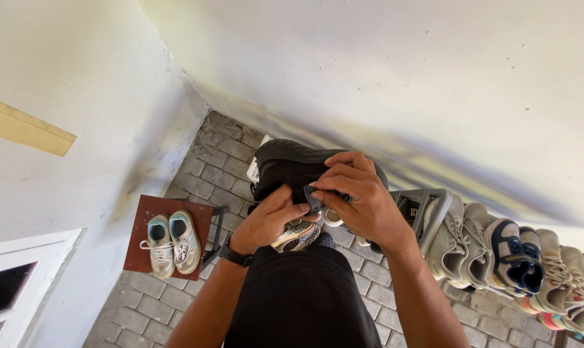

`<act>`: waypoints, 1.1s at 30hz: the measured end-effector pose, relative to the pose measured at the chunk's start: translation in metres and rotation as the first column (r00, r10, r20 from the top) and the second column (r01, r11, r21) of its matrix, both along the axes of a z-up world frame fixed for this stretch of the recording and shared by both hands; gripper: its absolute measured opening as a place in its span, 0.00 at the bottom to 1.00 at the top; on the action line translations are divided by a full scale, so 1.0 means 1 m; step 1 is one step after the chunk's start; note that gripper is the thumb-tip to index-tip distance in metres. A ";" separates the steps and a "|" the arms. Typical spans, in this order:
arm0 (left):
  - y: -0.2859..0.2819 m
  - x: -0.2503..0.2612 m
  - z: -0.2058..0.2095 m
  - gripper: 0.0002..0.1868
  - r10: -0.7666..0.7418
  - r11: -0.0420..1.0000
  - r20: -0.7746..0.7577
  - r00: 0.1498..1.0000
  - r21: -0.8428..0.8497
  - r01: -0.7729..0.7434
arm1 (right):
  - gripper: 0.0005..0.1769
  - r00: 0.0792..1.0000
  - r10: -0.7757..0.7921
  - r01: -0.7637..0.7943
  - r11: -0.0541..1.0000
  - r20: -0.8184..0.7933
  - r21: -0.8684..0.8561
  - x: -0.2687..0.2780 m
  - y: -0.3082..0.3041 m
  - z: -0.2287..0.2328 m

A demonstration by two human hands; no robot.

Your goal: Cleaning a black shoe using a feather duster.

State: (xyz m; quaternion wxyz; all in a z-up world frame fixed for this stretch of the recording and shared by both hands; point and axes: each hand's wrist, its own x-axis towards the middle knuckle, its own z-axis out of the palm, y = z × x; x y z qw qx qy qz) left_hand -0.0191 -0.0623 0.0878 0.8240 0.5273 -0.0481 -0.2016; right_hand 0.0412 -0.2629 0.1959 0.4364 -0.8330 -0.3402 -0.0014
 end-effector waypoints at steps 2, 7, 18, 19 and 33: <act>-0.001 0.003 0.020 0.10 -0.040 0.999 -0.112 0.993 -0.041 0.035 | 0.09 0.999 -0.034 0.034 0.999 -0.004 -0.004 -0.003 0.004 -0.002; 0.000 -0.010 0.007 0.11 -0.020 0.999 -0.094 0.995 0.037 0.023 | 0.11 0.997 -0.077 0.077 0.997 -0.009 -0.021 -0.010 0.009 -0.011; -0.011 -0.031 0.005 0.21 -0.018 0.986 -0.018 1.000 0.167 0.021 | 0.13 0.991 -0.121 0.116 0.989 -0.049 -0.093 -0.033 0.004 -0.043; -0.012 -0.031 0.007 0.25 -0.001 0.995 -0.026 1.000 0.104 0.004 | 0.15 0.997 -0.078 0.081 0.987 0.025 -0.135 -0.035 0.005 -0.042; -0.047 -0.051 -0.050 0.25 0.094 0.961 -0.272 0.958 0.276 -0.017 | 0.25 0.983 0.161 -0.184 0.861 -0.088 -0.473 -0.025 -0.052 -0.099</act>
